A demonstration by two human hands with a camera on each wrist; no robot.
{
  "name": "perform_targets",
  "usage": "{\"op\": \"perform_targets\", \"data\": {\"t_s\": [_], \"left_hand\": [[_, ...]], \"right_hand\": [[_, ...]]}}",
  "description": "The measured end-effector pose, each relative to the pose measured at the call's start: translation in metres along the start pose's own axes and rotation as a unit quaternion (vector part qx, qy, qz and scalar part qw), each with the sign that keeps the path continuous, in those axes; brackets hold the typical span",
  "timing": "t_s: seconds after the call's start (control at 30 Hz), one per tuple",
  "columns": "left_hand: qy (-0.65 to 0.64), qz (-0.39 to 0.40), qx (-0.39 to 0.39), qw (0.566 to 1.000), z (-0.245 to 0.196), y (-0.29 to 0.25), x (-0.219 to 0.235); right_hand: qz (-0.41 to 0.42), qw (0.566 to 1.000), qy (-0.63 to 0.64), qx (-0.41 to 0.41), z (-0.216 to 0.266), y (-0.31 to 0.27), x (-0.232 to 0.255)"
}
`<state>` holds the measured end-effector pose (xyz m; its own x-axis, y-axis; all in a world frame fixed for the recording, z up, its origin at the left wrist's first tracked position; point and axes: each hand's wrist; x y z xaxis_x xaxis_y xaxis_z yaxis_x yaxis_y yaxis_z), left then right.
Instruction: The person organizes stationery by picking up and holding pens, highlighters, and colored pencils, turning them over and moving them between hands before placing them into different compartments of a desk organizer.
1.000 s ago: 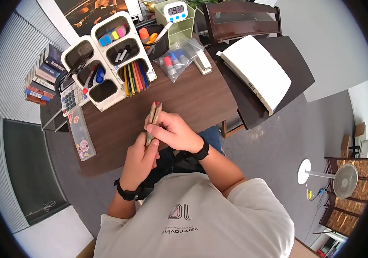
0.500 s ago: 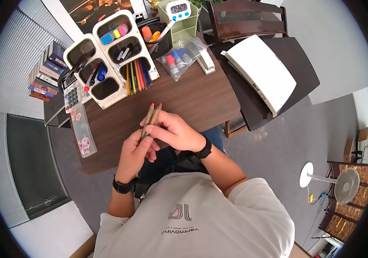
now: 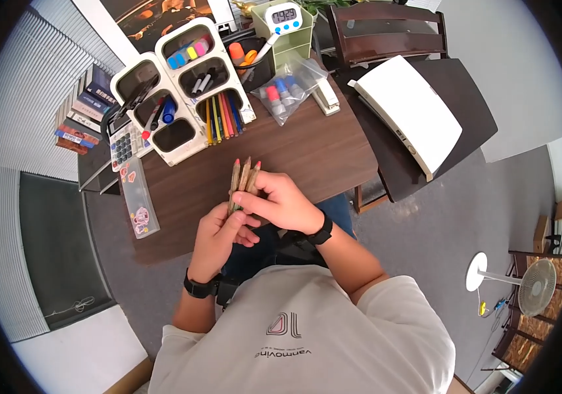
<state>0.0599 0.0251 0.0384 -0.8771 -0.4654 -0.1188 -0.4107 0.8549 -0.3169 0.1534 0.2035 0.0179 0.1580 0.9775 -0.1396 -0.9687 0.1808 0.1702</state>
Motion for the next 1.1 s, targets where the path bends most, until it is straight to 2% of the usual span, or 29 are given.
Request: {"op": "perform_targets", "data": {"t_s": [0.07, 0.1, 0.17, 0.2, 0.3, 0.37, 0.5, 0.57, 0.6, 0.7, 0.73, 0.8, 0.93, 1.1], "left_hand": [[-0.065, 0.037, 0.05, 0.996, -0.001, -0.002, 0.002], [-0.065, 0.037, 0.049, 0.996, 0.001, -0.003, 0.003], [-0.175, 0.077, 0.074, 0.979, 0.008, -0.007, 0.005], [-0.174, 0.076, 0.074, 0.979, 0.007, -0.008, 0.004], [-0.148, 0.046, 0.084, 0.984, -0.003, -0.012, -0.008], [-0.021, -0.005, 0.073, 0.997, -0.007, -0.012, -0.014], [0.045, -0.02, 0.043, 0.998, -0.002, -0.013, -0.012], [-0.087, -0.027, 0.054, 0.994, 0.0, -0.013, -0.011], [-0.086, -0.026, 0.054, 0.995, 0.001, -0.011, -0.006], [-0.236, -0.05, -0.025, 0.97, -0.004, -0.003, 0.018], [-0.257, -0.066, -0.022, 0.964, -0.011, 0.002, 0.027], [-0.281, -0.099, -0.003, 0.954, -0.019, 0.017, 0.046], [-0.335, -0.116, 0.021, 0.935, -0.026, 0.05, 0.083], [-0.331, -0.104, -0.028, 0.938, -0.044, 0.068, 0.09]], "right_hand": [[-0.007, 1.0, -0.022, 0.003, 0.001, 0.0, -0.002], [-0.006, 1.0, -0.007, 0.015, 0.002, 0.001, -0.004], [-0.003, 1.0, 0.009, 0.027, 0.005, 0.002, -0.004], [0.005, 0.999, -0.025, 0.022, 0.007, 0.002, -0.003], [0.016, 0.998, -0.064, 0.008, 0.006, 0.002, -0.002], [0.024, 0.997, -0.073, 0.0, 0.006, 0.002, -0.001], [0.031, 0.994, -0.1, 0.013, 0.006, 0.006, 0.0], [0.031, 0.993, -0.113, 0.027, 0.006, 0.007, 0.0], [0.015, 0.995, -0.09, 0.031, 0.007, 0.007, -0.002], [-0.004, 0.997, -0.065, 0.048, 0.005, 0.005, -0.003], [-0.006, 0.996, -0.064, 0.064, 0.004, 0.005, -0.002], [-0.003, 0.996, -0.061, 0.065, 0.004, 0.005, -0.002], [0.0, 0.996, -0.067, 0.065, 0.004, 0.005, -0.001], [-0.007, 0.995, -0.064, 0.073, 0.005, 0.004, -0.002]]}}
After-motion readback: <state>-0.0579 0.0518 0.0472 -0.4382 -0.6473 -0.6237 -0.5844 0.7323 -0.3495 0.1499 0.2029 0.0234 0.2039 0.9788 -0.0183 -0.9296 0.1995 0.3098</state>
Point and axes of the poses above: each hand's wrist, its own y-axis towards the middle knuckle, its own x-axis out of the back of the hand, z = x × y, and after that the axes turned 7 degrees about z, right-handed
